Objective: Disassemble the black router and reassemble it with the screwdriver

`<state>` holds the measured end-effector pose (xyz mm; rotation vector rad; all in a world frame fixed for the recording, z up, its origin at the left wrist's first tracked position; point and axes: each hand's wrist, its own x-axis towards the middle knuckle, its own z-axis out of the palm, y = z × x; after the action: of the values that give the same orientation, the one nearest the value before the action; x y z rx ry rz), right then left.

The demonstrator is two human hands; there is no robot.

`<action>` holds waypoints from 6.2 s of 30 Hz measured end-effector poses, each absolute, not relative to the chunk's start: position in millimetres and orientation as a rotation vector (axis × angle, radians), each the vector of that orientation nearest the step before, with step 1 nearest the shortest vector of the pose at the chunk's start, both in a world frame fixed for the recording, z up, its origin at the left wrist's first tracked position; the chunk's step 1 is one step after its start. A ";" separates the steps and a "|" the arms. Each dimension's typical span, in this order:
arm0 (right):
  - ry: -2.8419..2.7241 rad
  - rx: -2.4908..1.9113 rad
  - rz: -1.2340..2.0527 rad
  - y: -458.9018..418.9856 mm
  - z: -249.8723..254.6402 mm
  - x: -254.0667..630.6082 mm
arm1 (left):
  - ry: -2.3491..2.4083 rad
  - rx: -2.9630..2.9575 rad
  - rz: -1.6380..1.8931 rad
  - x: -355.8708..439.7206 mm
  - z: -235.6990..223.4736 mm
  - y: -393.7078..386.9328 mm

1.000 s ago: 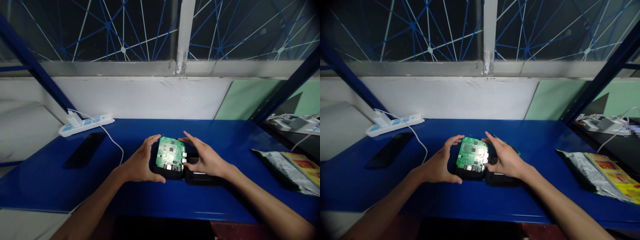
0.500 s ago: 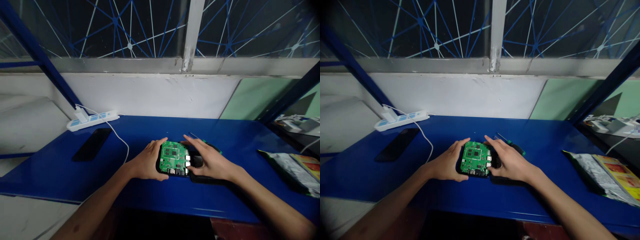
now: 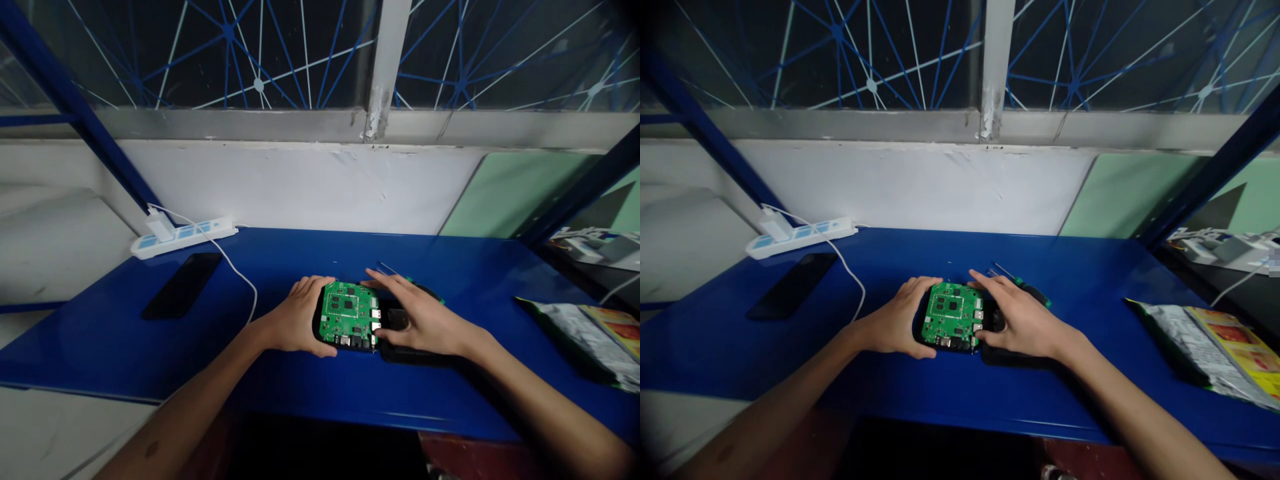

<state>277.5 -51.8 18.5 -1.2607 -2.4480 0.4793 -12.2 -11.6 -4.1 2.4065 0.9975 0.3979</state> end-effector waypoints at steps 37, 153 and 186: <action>-2.500 -1.191 0.404 -46.5 10.7 281.1 | 0.889 2.497 0.313 -18.6 -2.4 -7.4; -2.312 -1.034 0.086 -49.2 10.7 264.7 | 0.784 2.608 1.002 -6.3 -8.8 -9.9; -2.277 -0.894 0.025 -57.4 18.7 262.9 | 0.691 2.719 0.889 25.2 29.4 -21.0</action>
<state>262.9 -57.4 18.7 -0.8945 -2.2774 0.0254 25.2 -21.0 29.4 2.7194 0.6908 0.8888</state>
